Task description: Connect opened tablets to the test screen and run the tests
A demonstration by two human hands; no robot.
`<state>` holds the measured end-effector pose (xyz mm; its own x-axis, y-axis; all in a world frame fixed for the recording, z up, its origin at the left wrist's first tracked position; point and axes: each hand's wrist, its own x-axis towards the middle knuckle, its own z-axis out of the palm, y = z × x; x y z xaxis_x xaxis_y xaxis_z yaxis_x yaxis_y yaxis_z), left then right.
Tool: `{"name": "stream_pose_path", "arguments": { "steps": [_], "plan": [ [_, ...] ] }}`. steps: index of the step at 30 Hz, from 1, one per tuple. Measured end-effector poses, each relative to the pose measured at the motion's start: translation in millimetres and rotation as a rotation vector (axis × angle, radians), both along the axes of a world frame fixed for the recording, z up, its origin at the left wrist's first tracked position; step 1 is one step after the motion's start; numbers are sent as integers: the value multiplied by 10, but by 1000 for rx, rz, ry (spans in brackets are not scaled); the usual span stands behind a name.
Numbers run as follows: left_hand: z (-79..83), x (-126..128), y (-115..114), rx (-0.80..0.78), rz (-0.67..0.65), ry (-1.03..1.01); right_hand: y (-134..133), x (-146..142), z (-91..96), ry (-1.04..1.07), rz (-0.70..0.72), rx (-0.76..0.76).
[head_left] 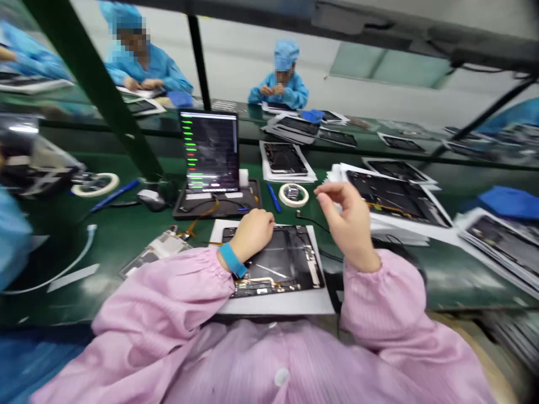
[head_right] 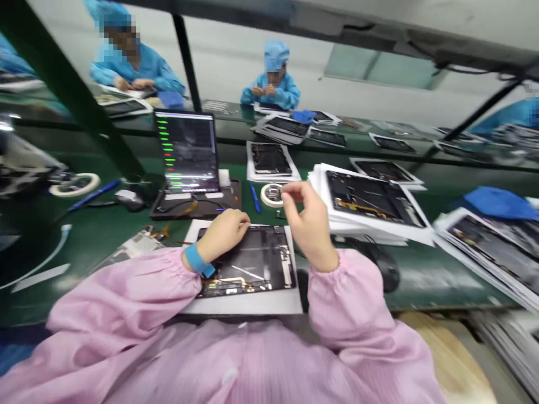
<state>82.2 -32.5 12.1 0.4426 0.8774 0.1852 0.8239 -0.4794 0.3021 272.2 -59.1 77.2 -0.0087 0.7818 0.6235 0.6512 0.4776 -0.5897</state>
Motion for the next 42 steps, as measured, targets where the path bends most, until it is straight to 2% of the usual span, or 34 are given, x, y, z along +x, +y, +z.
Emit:
{"name": "stream_pose_path", "arguments": {
  "steps": [1, 3, 5, 6, 8, 11, 14, 17, 19, 23, 26, 29, 34, 36, 39, 42],
  "plan": [
    [-91, 20, 16, 15, -31, 7, -18, 152, 68, -70, -28, -44],
    [-236, 42, 62, 37, -70, 27, -72, 414, 39, -314, -13, -278],
    [-319, 50, 105, 50, -78, 40, -131, 588, -171, -559, 48, -529],
    [-340, 52, 122, 54, -77, 46, -156, 642, -311, -640, 68, -601],
    [-360, 55, 147, 57, -80, 72, -196, 701, -583, -691, 81, -654],
    [-375, 60, 163, 86, -109, 147, -249, 750, -830, -549, 29, -631],
    [-382, 63, 154, 116, -138, 191, -325, 821, -888, -262, -17, -554],
    [-371, 62, 133, 105, -158, 182, -416, 878, -881, -45, 133, -649],
    [-361, 64, 121, 93, -156, 169, -460, 882, -877, -80, 201, -648],
    [-359, 72, 115, 66, -126, 138, -482, 833, -898, -418, 121, -488],
    [-367, 75, 122, 42, -118, 111, -466, 815, -942, -538, 97, -464],
    [-366, 78, 132, 17, -103, 66, -452, 832, -983, -482, 137, -446],
    [-344, 82, 164, -18, -82, -35, -464, 836, -976, -187, 185, -461],
    [-331, 76, 179, -10, -95, -79, -485, 813, -954, -135, 179, -457],
    [-293, 65, 185, 8, -126, -123, -542, 776, -925, -196, 193, -401],
    [-253, 59, 186, -34, -157, -198, -626, 747, -942, -344, 183, -338]
  ]
}}
